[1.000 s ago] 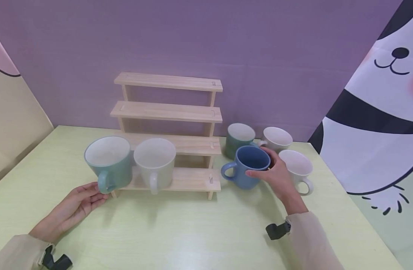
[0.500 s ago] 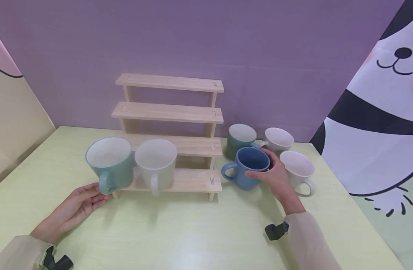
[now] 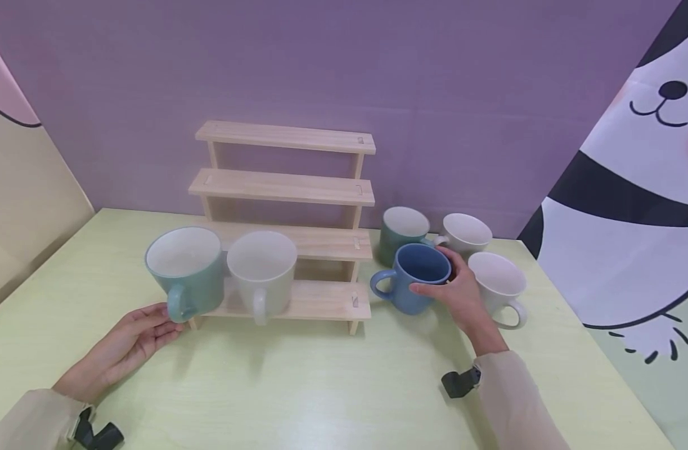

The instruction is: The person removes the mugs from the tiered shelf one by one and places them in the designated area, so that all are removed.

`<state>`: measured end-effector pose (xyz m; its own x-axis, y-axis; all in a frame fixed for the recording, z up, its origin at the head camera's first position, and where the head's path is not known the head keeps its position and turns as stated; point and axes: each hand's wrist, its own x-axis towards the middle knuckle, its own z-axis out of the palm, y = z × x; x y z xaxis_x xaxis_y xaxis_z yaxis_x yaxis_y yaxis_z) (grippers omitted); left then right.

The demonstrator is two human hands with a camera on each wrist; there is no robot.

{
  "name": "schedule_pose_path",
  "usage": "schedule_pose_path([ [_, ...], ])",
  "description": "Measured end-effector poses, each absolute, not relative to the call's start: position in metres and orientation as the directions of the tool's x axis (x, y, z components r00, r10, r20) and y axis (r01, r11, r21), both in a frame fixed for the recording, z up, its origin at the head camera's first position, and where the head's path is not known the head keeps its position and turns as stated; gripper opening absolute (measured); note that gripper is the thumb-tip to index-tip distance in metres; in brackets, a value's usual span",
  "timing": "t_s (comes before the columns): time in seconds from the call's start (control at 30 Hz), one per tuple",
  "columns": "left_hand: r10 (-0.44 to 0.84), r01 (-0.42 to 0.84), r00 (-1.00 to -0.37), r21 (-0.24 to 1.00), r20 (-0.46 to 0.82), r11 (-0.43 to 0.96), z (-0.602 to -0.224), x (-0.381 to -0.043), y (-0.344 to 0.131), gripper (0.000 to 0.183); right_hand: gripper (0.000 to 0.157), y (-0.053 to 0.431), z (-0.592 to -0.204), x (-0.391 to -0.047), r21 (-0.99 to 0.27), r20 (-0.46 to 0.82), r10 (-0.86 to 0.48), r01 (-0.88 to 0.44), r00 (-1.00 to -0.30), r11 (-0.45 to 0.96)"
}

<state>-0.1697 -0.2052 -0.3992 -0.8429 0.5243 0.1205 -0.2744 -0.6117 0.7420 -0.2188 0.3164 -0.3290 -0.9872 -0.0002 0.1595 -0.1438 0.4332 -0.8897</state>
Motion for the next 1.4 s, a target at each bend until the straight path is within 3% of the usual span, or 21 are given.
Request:
schedule_pose_path([
  [0.7,0.529,-0.28,-0.84,0.737,0.122,-0.615,-0.399,-0.17,-0.204,0.034,0.092,0.321,-0.326,-0.218,-0.845,0.103,-0.063,-0.12,-0.993,0.522],
  [0.9,0.522,-0.279,-0.845,0.741,0.112,-0.611,-0.399,-0.169,-0.205,0.032,0.086,0.319,-0.32,-0.219,-0.903,0.138,-0.078,-0.158,-0.987,0.4],
  [1.4,0.519,-0.27,-0.848,0.753,0.11,-0.6,-0.399,-0.17,-0.206,0.033,0.078,0.314,-0.29,-0.219,-0.917,0.146,-0.053,-0.155,-0.988,0.367],
])
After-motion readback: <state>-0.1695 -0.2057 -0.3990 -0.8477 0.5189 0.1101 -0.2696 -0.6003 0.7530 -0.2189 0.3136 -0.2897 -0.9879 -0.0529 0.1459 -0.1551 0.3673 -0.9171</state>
